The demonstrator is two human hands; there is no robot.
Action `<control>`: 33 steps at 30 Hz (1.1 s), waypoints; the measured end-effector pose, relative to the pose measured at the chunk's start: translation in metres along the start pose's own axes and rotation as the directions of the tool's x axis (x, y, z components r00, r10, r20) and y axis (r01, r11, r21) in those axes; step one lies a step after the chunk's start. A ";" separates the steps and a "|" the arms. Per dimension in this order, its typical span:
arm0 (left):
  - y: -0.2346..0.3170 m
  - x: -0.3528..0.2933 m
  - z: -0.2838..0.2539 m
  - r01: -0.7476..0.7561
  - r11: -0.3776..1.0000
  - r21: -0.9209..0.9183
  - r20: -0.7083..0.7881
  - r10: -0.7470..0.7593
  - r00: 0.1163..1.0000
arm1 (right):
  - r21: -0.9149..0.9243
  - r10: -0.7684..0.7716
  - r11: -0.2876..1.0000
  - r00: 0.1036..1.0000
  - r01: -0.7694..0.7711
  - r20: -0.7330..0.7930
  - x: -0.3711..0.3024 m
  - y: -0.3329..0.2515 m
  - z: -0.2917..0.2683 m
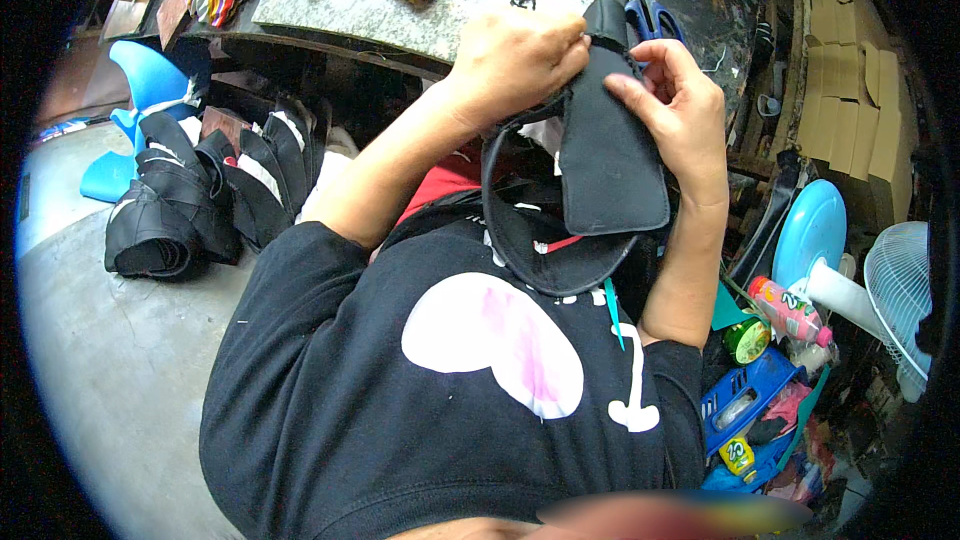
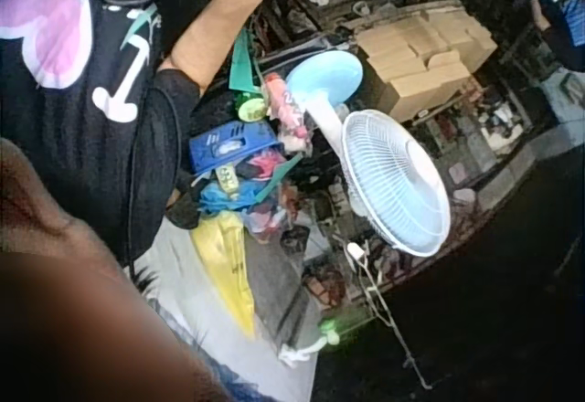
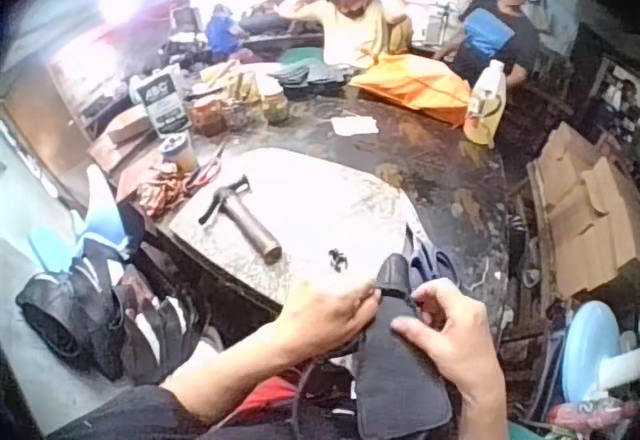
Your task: The person uses scissors to trim the edges of a black leather shoe upper. They repeatedly reposition the piece and cut along the seam line, removing small excess sections throughout the clip.
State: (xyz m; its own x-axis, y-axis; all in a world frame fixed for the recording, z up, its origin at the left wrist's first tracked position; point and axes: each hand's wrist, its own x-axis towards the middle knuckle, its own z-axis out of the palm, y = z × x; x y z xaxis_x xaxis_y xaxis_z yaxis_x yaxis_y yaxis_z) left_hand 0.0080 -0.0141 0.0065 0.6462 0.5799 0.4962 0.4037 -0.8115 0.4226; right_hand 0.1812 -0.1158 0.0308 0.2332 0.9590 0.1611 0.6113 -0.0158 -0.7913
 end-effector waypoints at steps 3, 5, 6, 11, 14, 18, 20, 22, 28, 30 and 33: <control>-0.001 0.002 0.006 -0.065 0.998 -0.011 -0.019 0.065 0.998 | -0.246 -0.177 0.956 0.982 0.156 -0.065 0.006 0.003 0.008; -0.004 0.001 0.009 0.032 0.998 -0.045 -0.001 -0.032 0.999 | -0.352 -0.260 0.912 0.960 0.211 -0.100 0.010 0.007 0.013; -0.006 0.000 0.010 0.070 0.995 -0.069 -0.003 -0.071 0.997 | -0.317 -0.205 0.938 0.962 0.140 -0.182 0.012 0.008 0.015; -0.005 -0.003 0.013 0.058 0.995 -0.076 -0.052 -0.062 0.997 | 0.000 0.059 0.998 0.967 -0.061 -0.249 0.008 0.001 0.011; -0.006 0.000 0.014 0.045 0.997 -0.062 -0.043 -0.047 0.998 | -0.142 -0.113 0.985 0.986 0.094 -0.127 0.004 -0.005 0.007; -0.009 -0.001 0.017 0.060 0.995 -0.082 -0.028 -0.063 0.998 | -0.348 -0.223 0.917 0.974 0.194 -0.045 0.008 -0.001 0.011; -0.011 -0.001 0.019 0.088 0.989 -0.118 -0.040 -0.093 0.995 | -0.389 -0.270 0.892 0.961 0.229 -0.054 0.011 0.004 0.016; -0.010 -0.001 0.019 0.152 0.977 -0.151 0.002 -0.154 0.988 | -0.394 -0.226 0.906 0.963 0.152 -0.148 0.015 0.010 0.019; -0.003 -0.003 0.014 0.202 0.968 -0.149 0.046 -0.198 0.979 | 0.093 0.036 0.996 0.967 -0.013 -0.254 0.011 0.009 0.010; -0.003 -0.004 0.015 0.201 0.966 -0.164 0.048 -0.196 0.979 | -0.029 -0.113 0.994 0.979 0.110 -0.168 0.009 0.003 0.010; -0.006 0.002 0.015 0.160 0.950 -0.267 -0.004 -0.167 0.986 | -0.149 -0.188 0.972 0.981 0.179 -0.045 0.012 -0.004 0.015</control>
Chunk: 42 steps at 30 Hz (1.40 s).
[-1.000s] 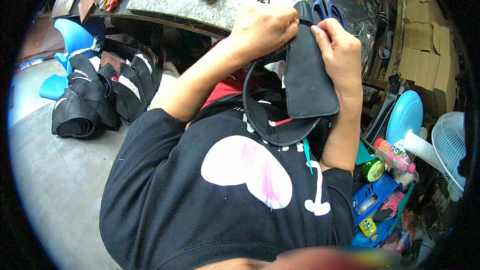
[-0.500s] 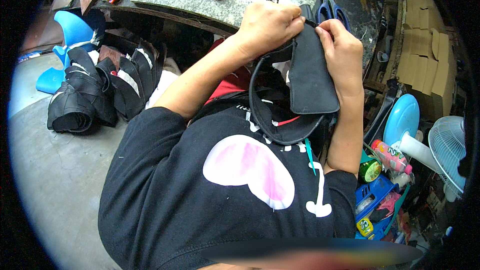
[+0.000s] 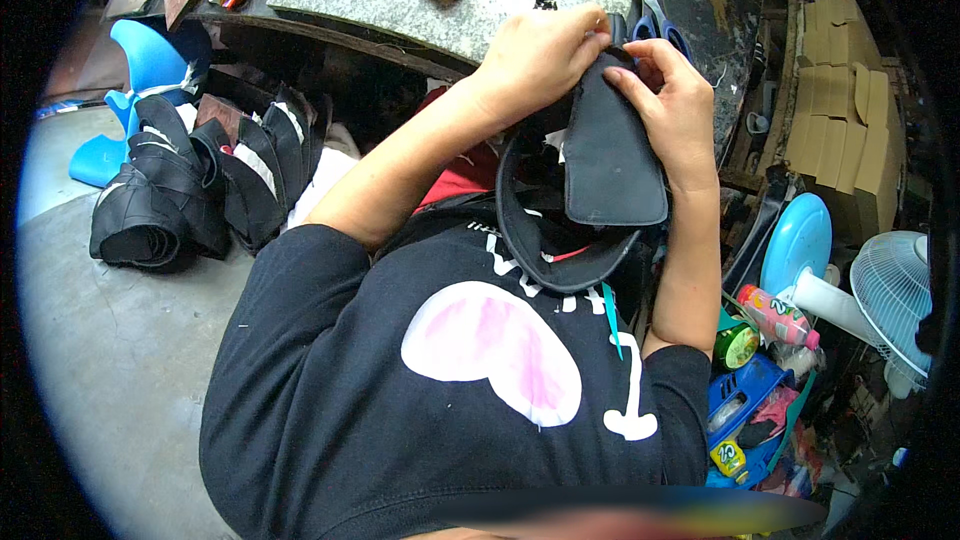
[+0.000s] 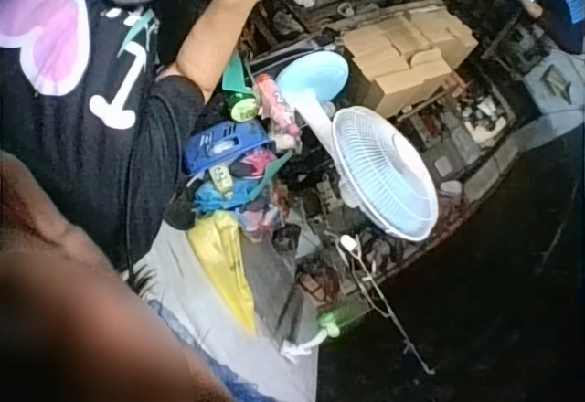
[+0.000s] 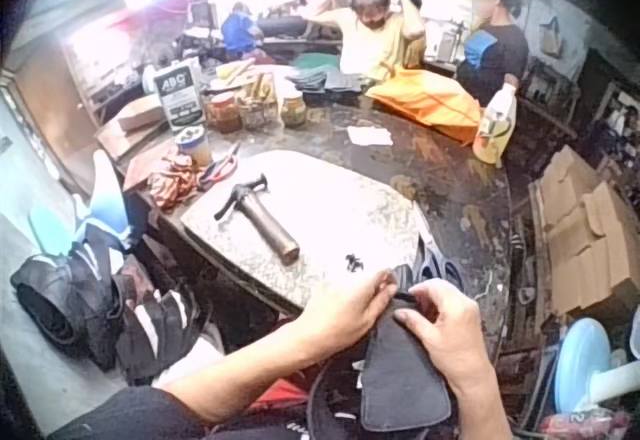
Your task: The person uses scissors to trim the edges of a black leather shoe upper. They repeatedly reposition the piece and cut along the seam line, removing small excess sections throughout the clip.
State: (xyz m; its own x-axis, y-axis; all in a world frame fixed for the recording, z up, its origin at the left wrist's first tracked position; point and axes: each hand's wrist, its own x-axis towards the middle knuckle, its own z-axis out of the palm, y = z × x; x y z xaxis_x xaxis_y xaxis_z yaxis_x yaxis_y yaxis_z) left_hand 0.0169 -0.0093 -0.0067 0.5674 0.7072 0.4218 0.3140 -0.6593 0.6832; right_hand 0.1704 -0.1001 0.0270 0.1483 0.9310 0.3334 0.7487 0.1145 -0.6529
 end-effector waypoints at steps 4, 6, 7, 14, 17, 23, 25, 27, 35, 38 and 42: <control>0.010 0.003 -0.016 0.170 0.958 -0.232 0.103 -0.149 0.983 | -0.150 -0.052 0.988 0.998 0.046 -0.034 0.009 0.001 0.004; 0.021 -0.007 -0.027 0.293 0.925 -0.242 0.189 -0.251 0.949 | -0.165 -0.055 0.985 0.996 0.042 -0.072 0.009 0.003 0.006; 0.027 -0.016 -0.032 0.178 0.983 -0.044 0.175 -0.168 0.970 | -0.172 -0.032 0.985 0.996 0.018 -0.080 0.007 0.005 0.007; 0.017 -0.037 -0.036 0.304 0.927 -0.217 0.205 -0.261 0.943 | 0.093 0.138 0.988 0.980 -0.126 -0.143 0.007 0.024 0.021; 0.002 -0.039 -0.042 0.373 0.892 -0.255 0.204 -0.328 0.923 | -0.028 0.272 0.960 0.954 -0.278 -0.130 0.017 0.034 0.003; -0.006 -0.036 -0.035 0.325 0.890 -0.320 0.157 -0.289 0.944 | 0.008 0.163 0.987 0.985 -0.163 -0.054 0.012 0.004 -0.008; -0.006 -0.037 -0.031 0.245 0.931 -0.270 0.070 -0.235 0.969 | -0.275 -0.266 0.923 0.963 0.268 0.047 0.006 -0.011 0.000; -0.008 -0.035 -0.030 0.228 0.938 -0.261 0.007 -0.234 0.972 | -0.364 -0.299 0.878 0.950 0.311 0.090 0.001 -0.021 0.012; -0.011 -0.037 -0.058 0.095 0.995 -0.034 -0.041 -0.096 0.995 | -0.120 -0.082 0.989 0.994 0.090 0.066 0.000 -0.021 0.026; -0.009 -0.041 -0.054 0.235 0.963 -0.133 -0.002 -0.237 0.971 | -0.038 -0.024 0.999 0.999 0.026 0.044 -0.001 -0.020 0.030; -0.012 -0.042 -0.049 0.177 0.972 0.153 -0.085 -0.166 0.983 | -0.041 -0.067 0.997 0.997 0.068 0.036 -0.001 -0.019 0.030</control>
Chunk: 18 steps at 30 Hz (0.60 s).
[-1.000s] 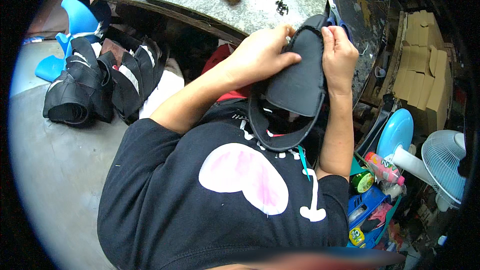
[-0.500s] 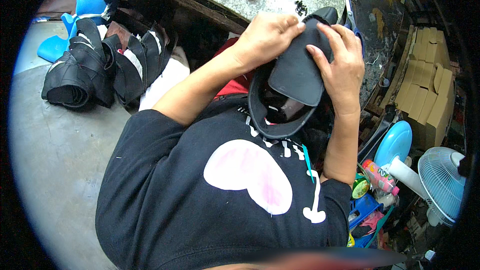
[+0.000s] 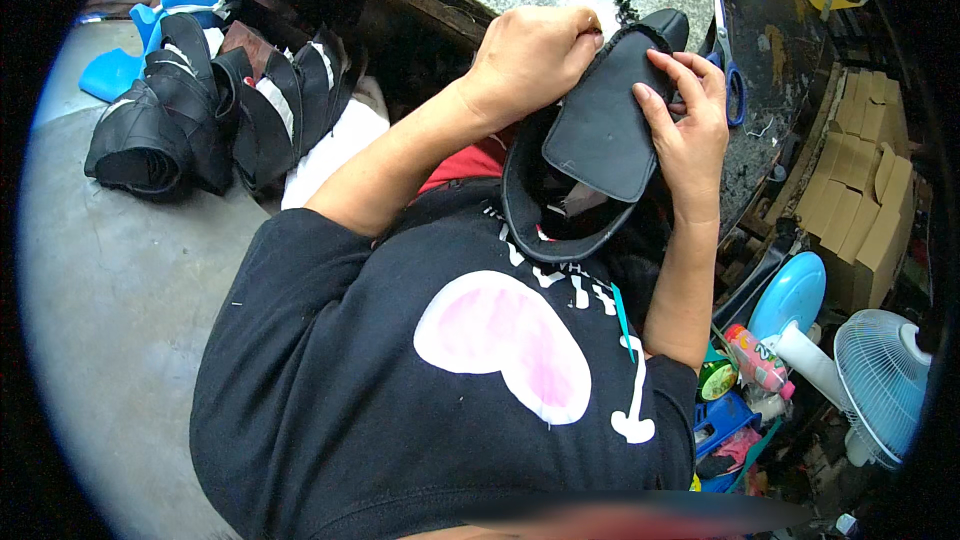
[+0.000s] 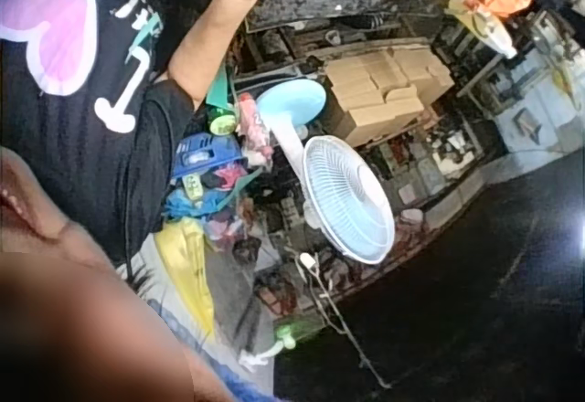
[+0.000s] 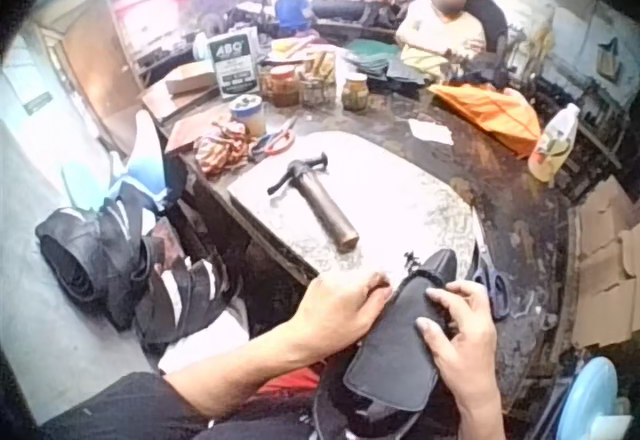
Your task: The person uses scissors to trim the edges of a black leather shoe upper. They repeatedly reposition the piece and cut along the seam line, removing small excess sections throughout the clip.
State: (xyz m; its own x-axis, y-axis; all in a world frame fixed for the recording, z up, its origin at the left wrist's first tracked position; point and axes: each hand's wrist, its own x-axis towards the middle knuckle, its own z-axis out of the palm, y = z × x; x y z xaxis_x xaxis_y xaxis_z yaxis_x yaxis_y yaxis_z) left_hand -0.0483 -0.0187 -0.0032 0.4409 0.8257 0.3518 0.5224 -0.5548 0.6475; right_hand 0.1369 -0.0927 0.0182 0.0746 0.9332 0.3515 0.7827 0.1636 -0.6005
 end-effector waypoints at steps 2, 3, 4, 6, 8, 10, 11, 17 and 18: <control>-0.002 0.002 0.000 0.030 0.996 -0.089 -0.066 -0.036 0.997 | -0.007 0.007 1.000 1.000 -0.007 0.003 0.000 0.000 -0.001; -0.003 0.004 0.000 0.033 0.990 -0.134 -0.102 -0.046 0.994 | 0.000 0.005 1.000 1.000 -0.005 -0.002 0.000 -0.001 0.000; -0.004 0.005 -0.001 0.019 0.982 -0.190 -0.085 -0.036 0.996 | -0.002 0.002 1.000 1.000 -0.002 -0.004 0.000 -0.001 0.000; -0.004 0.006 -0.002 -0.008 0.992 -0.129 0.024 0.011 1.000 | -0.021 -0.003 1.000 1.000 0.003 0.000 -0.001 -0.003 0.003; -0.003 0.004 -0.004 -0.025 0.994 -0.107 0.076 0.033 0.997 | -0.052 -0.012 0.999 1.000 0.012 0.011 -0.002 -0.001 0.003; -0.002 -0.004 -0.007 0.050 0.994 -0.096 0.250 -0.025 0.968 | 0.006 -0.001 1.000 1.000 0.001 0.009 -0.002 0.004 0.000; 0.000 -0.008 -0.006 0.076 0.994 -0.082 0.324 -0.046 0.945 | 0.034 -0.021 0.999 1.000 0.021 0.009 -0.003 0.011 -0.004; 0.007 -0.021 0.003 0.145 0.895 -0.421 0.202 -0.063 0.977 | -0.537 0.153 0.821 0.981 -0.193 -0.119 0.014 0.061 -0.042; 0.006 -0.018 0.005 0.133 0.869 -0.477 0.190 -0.046 0.981 | -0.600 0.321 0.754 0.947 -0.266 -0.017 0.016 0.067 -0.048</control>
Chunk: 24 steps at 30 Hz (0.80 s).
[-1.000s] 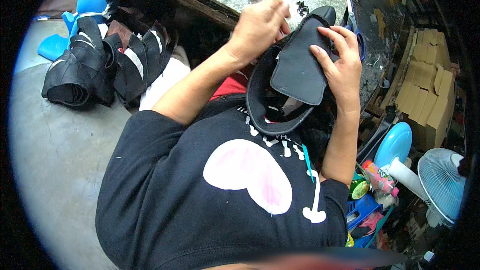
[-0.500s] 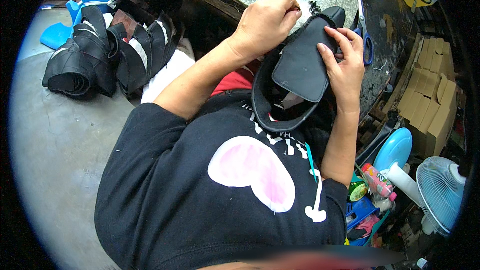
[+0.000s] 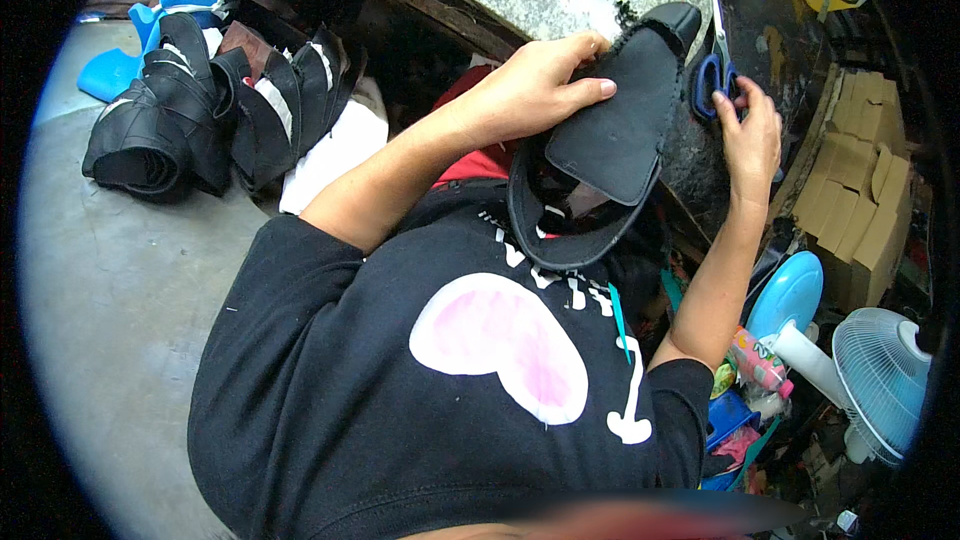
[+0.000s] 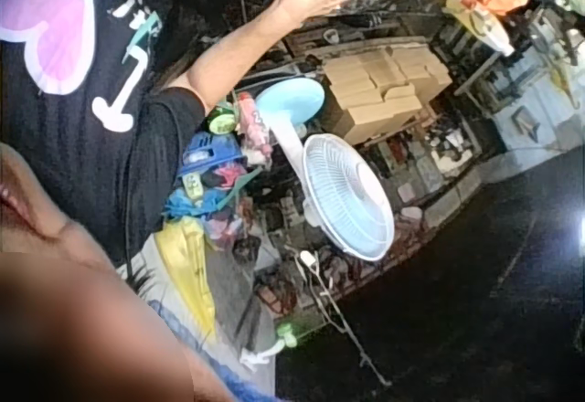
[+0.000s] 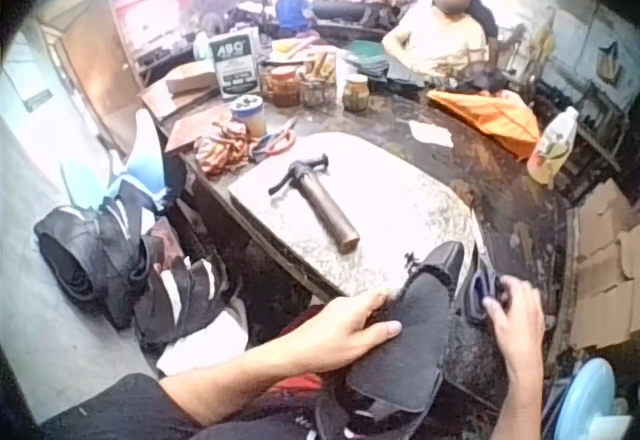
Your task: The person uses scissors to trim the edges of a black leather shoe upper. They repeatedly reposition the piece and cut along the seam line, removing small excess sections throughout the clip.
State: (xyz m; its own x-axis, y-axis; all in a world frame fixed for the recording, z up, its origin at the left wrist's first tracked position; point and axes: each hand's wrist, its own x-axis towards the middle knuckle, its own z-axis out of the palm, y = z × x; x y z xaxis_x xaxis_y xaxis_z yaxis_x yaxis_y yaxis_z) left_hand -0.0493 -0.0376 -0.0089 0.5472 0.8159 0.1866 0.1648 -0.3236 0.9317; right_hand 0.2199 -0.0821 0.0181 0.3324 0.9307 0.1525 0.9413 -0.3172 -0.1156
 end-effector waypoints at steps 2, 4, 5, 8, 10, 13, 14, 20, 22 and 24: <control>-0.003 0.010 -0.004 0.120 0.975 -0.186 0.135 -0.096 0.986 | 0.055 -0.029 0.998 0.997 0.025 0.075 0.004 0.005 0.002; -0.006 0.016 -0.009 0.272 0.874 -0.402 0.292 -0.159 0.943 | -0.017 -0.037 0.999 0.994 0.039 0.100 0.004 0.008 0.003; -0.007 0.018 -0.012 0.302 0.851 -0.430 0.321 -0.169 0.932 | -0.043 0.011 0.999 0.992 -0.005 0.123 0.006 0.010 0.004; -0.008 0.023 -0.017 0.370 0.773 -0.515 0.399 -0.166 0.902 | -0.111 0.006 0.994 0.998 0.000 0.055 0.009 0.020 0.010; -0.007 0.022 -0.016 0.348 0.780 -0.521 0.367 -0.164 0.916 | 0.085 0.117 0.988 0.981 -0.132 0.156 0.010 0.036 0.010; -0.004 0.023 -0.017 0.330 0.803 -0.496 0.342 -0.169 0.924 | 0.643 0.165 0.661 0.911 -0.388 0.379 0.007 0.058 0.006; -0.002 0.023 -0.016 0.330 0.816 -0.475 0.349 -0.170 0.922 | 0.685 0.106 0.606 0.894 -0.405 0.434 0.001 0.063 0.003; 0.001 0.030 -0.017 0.323 0.839 -0.438 0.390 -0.146 0.909 | 0.925 -0.088 0.244 0.944 -0.290 0.319 -0.056 0.034 -0.020; -0.001 0.033 -0.015 0.296 0.859 -0.418 0.391 -0.124 0.912 | 0.934 -0.183 0.092 0.916 -0.345 0.356 -0.080 0.018 -0.029; -0.004 0.036 -0.015 0.280 0.892 -0.354 0.389 -0.132 0.912 | 0.858 -0.228 0.081 0.829 -0.507 0.511 -0.101 0.005 -0.037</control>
State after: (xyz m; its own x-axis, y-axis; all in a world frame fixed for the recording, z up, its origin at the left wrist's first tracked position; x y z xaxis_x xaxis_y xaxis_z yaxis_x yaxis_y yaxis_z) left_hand -0.0426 -0.0001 -0.0011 0.7963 0.6003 -0.0742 0.0098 0.1098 0.9939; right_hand 0.1935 -0.1849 0.0379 0.0310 0.9365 -0.3492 -0.1431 -0.3416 -0.9289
